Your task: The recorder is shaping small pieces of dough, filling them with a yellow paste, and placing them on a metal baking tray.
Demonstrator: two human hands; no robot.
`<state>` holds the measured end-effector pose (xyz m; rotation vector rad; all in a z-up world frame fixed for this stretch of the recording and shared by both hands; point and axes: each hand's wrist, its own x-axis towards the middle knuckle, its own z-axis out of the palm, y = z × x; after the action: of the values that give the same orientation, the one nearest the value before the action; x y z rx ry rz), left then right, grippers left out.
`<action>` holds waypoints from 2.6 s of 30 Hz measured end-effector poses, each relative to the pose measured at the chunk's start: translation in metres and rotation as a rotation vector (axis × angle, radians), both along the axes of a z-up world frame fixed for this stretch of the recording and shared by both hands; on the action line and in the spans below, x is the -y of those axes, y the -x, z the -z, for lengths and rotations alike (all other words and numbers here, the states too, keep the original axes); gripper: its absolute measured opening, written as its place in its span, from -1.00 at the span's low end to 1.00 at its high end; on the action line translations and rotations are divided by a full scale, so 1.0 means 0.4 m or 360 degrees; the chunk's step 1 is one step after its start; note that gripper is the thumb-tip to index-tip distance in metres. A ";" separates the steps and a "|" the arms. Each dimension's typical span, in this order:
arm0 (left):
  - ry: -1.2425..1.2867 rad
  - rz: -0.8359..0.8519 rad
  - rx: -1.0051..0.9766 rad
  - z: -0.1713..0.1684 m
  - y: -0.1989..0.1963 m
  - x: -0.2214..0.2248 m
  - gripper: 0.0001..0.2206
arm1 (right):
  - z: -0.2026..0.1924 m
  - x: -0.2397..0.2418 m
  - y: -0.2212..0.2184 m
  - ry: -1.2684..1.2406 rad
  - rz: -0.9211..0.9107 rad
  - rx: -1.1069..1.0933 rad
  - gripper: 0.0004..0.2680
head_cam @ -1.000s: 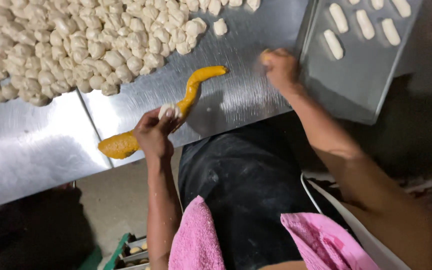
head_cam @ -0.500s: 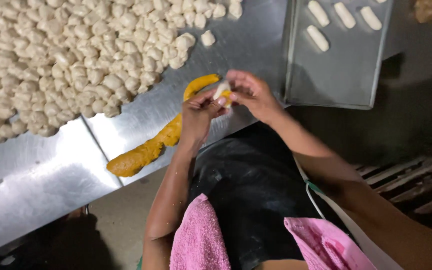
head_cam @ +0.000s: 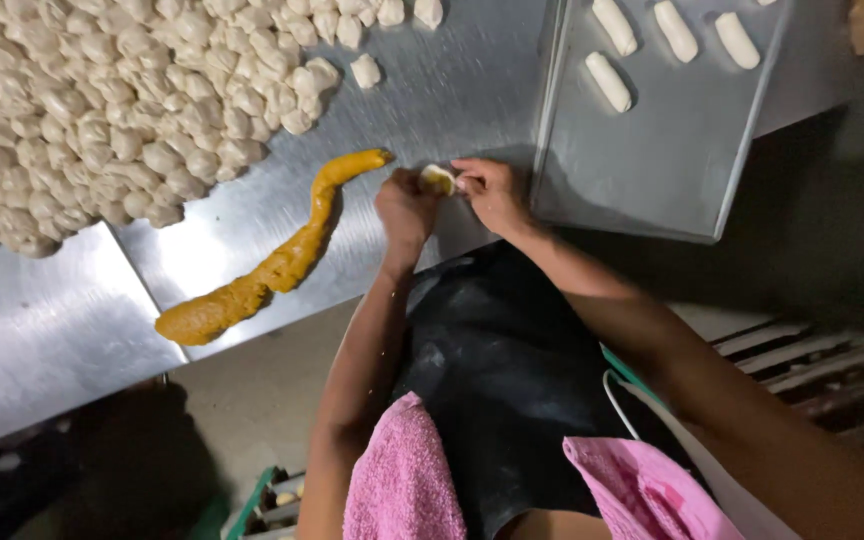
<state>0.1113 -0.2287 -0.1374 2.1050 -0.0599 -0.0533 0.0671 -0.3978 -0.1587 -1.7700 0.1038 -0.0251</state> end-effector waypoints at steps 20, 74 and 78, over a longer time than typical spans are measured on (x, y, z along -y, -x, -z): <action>-0.0499 0.0424 0.0460 -0.121 0.069 -0.051 -0.66 | -0.183 -0.069 -0.065 0.0823 0.0055 0.0499 -0.91; 0.0141 -0.0542 -0.0264 -0.290 0.351 -0.835 -0.76 | -0.049 -0.182 -0.215 0.1941 -0.0135 0.0084 -0.61; 0.0327 -0.0561 -0.0452 -0.297 0.344 -0.815 -0.73 | -0.069 -0.162 -0.223 0.1892 0.0039 0.0767 -0.62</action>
<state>-0.0264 0.0973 -0.0186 1.8564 0.4561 -0.1279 0.1564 -0.3330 -0.1312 -2.8800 -0.3061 -0.6403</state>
